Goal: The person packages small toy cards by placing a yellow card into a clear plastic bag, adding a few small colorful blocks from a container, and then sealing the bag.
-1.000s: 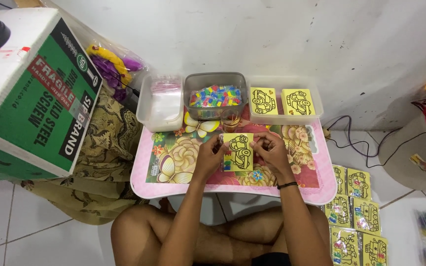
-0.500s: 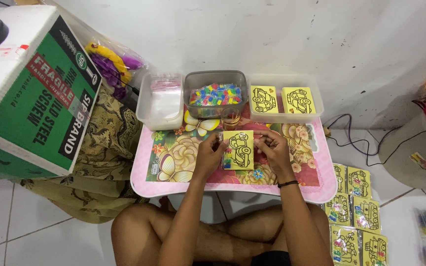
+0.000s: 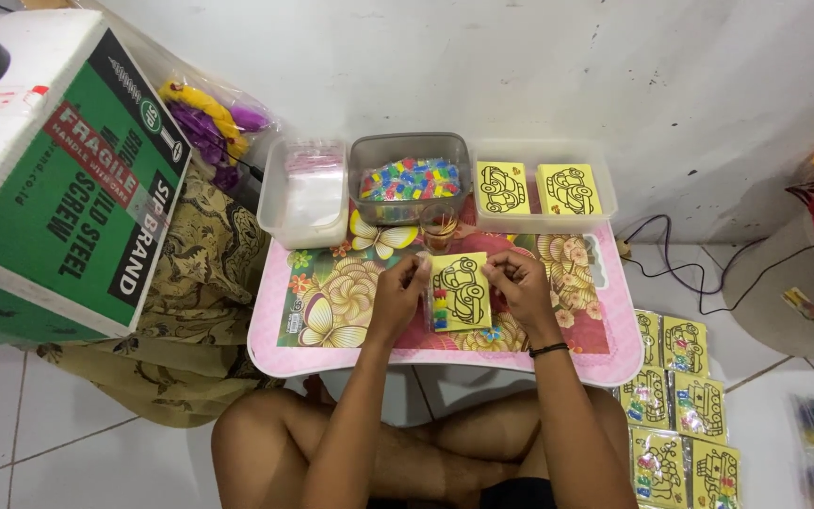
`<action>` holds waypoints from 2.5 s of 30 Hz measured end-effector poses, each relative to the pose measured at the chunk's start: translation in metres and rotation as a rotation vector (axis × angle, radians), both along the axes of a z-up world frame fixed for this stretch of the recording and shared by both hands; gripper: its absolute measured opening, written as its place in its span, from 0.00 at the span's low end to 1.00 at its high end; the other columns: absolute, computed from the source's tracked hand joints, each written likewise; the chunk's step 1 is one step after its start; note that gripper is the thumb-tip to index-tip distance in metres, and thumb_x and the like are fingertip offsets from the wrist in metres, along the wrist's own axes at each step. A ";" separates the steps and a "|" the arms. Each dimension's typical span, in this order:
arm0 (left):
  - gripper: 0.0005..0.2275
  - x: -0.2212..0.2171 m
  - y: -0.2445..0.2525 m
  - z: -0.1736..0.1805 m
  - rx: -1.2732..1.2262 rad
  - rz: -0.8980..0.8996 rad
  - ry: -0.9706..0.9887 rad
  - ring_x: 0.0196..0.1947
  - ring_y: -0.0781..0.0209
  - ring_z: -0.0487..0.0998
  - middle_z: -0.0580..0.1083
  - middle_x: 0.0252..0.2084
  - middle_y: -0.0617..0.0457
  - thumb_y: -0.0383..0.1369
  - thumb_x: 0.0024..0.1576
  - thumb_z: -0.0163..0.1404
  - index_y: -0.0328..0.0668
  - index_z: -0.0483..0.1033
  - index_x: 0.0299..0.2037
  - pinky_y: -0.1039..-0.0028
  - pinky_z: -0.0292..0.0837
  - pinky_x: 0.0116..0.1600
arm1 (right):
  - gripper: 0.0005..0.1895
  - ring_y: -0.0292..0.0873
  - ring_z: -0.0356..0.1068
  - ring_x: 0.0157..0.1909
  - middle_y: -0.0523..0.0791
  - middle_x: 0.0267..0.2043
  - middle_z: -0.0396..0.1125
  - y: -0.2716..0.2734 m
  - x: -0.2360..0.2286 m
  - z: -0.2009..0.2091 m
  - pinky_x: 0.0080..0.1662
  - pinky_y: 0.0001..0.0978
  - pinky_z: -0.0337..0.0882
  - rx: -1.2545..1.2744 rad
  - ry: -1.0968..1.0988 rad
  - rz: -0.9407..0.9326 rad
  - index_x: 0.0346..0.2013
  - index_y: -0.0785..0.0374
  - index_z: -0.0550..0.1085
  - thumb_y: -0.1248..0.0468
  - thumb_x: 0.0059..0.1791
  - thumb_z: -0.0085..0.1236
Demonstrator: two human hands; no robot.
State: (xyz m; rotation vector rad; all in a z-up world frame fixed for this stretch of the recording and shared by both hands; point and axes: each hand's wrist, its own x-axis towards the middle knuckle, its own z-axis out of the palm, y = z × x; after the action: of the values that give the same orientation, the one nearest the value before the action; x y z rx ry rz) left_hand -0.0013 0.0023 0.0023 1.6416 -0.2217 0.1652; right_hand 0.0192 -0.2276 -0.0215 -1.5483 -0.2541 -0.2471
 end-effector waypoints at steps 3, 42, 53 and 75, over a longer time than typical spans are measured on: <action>0.13 -0.001 -0.001 0.010 -0.035 0.020 0.004 0.19 0.66 0.65 0.67 0.15 0.51 0.38 0.67 0.46 0.40 0.77 0.35 0.74 0.62 0.30 | 0.05 0.33 0.63 0.14 0.47 0.14 0.66 -0.001 0.001 -0.002 0.19 0.23 0.64 0.018 0.016 0.003 0.33 0.71 0.78 0.69 0.49 0.62; 0.07 -0.001 -0.006 0.003 -0.029 0.036 0.014 0.22 0.65 0.75 0.76 0.22 0.50 0.34 0.63 0.53 0.40 0.80 0.38 0.76 0.70 0.33 | 0.08 0.33 0.66 0.19 0.48 0.25 0.70 0.000 0.005 -0.006 0.24 0.21 0.65 0.009 -0.022 -0.076 0.42 0.72 0.77 0.71 0.49 0.63; 0.08 0.001 -0.007 -0.003 -0.008 0.023 0.011 0.22 0.63 0.76 0.76 0.22 0.49 0.34 0.63 0.52 0.39 0.80 0.37 0.73 0.71 0.33 | 0.07 0.31 0.63 0.18 0.46 0.24 0.68 0.003 0.002 -0.004 0.25 0.20 0.64 0.002 -0.045 -0.154 0.41 0.70 0.77 0.71 0.49 0.63; 0.09 -0.003 -0.004 -0.001 0.018 0.059 0.044 0.25 0.61 0.76 0.77 0.23 0.47 0.35 0.66 0.46 0.40 0.76 0.37 0.71 0.71 0.37 | 0.07 0.30 0.63 0.18 0.43 0.23 0.67 -0.057 -0.027 0.002 0.26 0.18 0.64 0.024 0.005 -0.278 0.42 0.69 0.77 0.71 0.50 0.62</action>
State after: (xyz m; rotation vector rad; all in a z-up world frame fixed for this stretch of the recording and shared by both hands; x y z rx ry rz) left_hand -0.0044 -0.0014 0.0014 1.6687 -0.1411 0.1720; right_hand -0.0075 -0.2850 -0.0194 -1.5583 -0.0301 -0.4628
